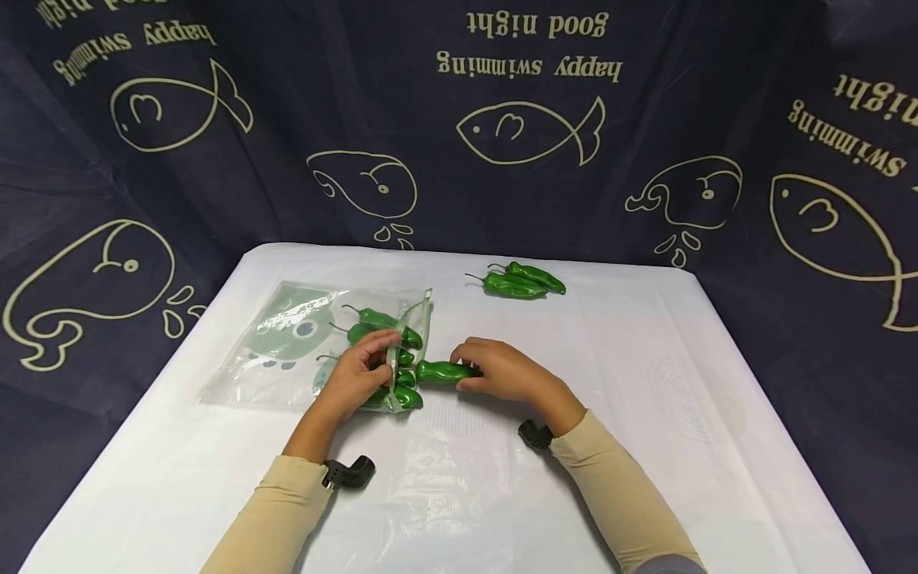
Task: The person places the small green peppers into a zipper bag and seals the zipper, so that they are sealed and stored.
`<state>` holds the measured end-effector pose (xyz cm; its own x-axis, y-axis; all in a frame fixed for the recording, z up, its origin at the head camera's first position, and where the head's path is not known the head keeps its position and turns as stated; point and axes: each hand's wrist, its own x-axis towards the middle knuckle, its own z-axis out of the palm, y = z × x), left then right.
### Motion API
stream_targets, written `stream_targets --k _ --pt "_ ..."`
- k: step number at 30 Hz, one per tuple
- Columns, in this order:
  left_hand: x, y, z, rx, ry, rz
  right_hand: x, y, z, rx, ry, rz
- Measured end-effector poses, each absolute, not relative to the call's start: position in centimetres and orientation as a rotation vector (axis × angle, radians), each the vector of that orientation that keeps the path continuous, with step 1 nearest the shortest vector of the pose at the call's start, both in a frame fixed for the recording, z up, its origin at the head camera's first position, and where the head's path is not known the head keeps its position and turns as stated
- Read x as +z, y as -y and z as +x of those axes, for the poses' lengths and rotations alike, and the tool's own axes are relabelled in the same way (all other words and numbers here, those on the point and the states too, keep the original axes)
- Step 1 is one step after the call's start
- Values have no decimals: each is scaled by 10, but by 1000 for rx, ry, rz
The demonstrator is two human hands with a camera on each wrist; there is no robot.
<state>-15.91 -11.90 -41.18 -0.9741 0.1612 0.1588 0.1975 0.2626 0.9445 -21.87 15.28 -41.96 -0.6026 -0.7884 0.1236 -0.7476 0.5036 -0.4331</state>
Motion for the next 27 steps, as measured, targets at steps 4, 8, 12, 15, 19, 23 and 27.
stream_targets --k 4,8,12,15,19,23,27 --pt "-410 119 -158 -1865 2471 -347 -421 -149 -216 -689 -2635 -1370" --pt "-411 119 -158 -1866 2474 -344 -420 -145 -214 -689 -2628 -1371" --pt "-411 119 -158 -1873 2472 -341 -422 -143 -213 -662 -2633 -1333" --pt "-412 119 -158 -1870 2467 -343 -422 -142 -212 -651 -2639 -1313" --pt "-412 119 -158 -1865 2464 -346 -422 -142 -211 -635 -2637 -1308" --pt "-413 119 -159 -1862 2464 -347 -421 -141 -210 -624 -2633 -1285" --pt "-413 119 -159 -1858 2468 -344 -421 -141 -209 -612 -2637 -1271"
